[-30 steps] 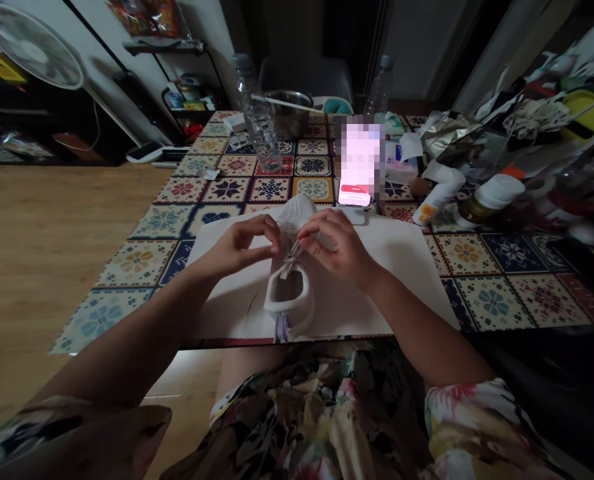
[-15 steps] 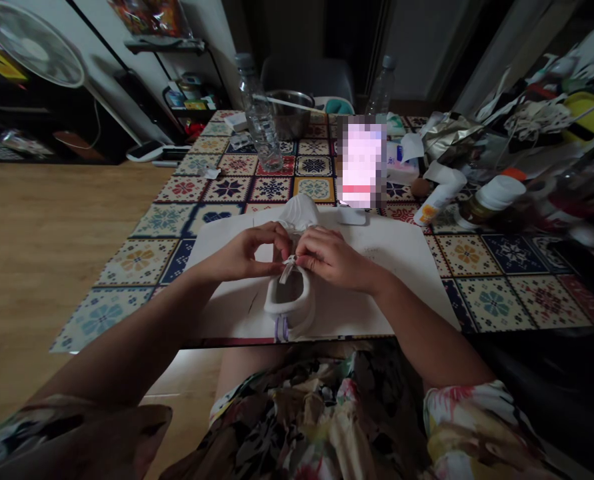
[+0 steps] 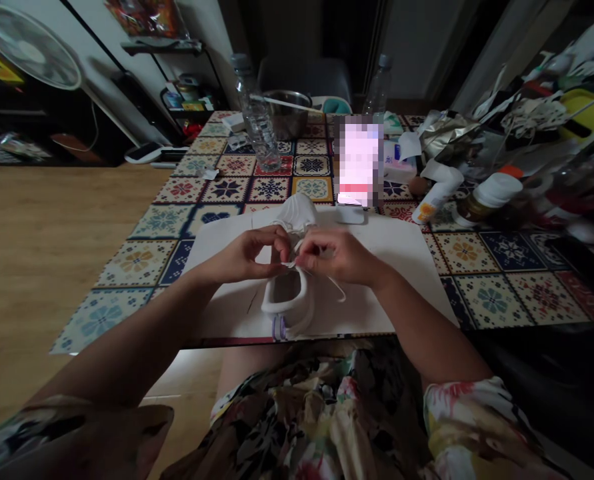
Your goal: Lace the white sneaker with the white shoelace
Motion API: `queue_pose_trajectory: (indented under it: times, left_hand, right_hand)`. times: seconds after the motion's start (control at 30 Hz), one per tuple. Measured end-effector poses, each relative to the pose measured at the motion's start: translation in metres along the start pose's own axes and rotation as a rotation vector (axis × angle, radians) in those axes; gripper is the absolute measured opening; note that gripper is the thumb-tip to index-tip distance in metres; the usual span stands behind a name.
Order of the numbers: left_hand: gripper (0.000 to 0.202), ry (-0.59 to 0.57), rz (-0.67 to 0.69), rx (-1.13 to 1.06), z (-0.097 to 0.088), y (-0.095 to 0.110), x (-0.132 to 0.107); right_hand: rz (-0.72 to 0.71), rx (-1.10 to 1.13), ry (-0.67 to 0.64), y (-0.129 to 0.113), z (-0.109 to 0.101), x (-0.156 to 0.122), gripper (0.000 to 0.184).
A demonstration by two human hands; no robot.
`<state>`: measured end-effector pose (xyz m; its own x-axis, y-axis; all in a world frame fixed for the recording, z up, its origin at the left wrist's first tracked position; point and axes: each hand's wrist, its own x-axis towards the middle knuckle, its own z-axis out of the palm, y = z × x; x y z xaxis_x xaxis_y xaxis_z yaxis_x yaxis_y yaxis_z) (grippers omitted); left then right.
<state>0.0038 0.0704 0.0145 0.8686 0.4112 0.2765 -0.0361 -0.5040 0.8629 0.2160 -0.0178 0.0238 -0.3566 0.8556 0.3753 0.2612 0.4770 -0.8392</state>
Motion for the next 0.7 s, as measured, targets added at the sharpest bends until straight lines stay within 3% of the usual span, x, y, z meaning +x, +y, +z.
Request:
queue_pose_trajectory:
  times: [0.1,0.33,0.7]
  left_hand:
    - [0.012,-0.014,-0.008,0.012,0.0006,-0.0013,-0.0006]
    - [0.012,-0.02,0.015,-0.015,0.0016,-0.0033,-0.001]
    - [0.013,-0.008,0.029,-0.02,0.0027,-0.0037,-0.0012]
  right_hand:
    - [-0.02,-0.17,-0.035,0.0015,0.0074,0.0006,0.007]
    - [-0.131,-0.164,-0.064,0.0059,0.0112,0.0033,0.013]
    - [-0.052,-0.119,-0.067,0.0079,0.0093,0.0042,0.007]
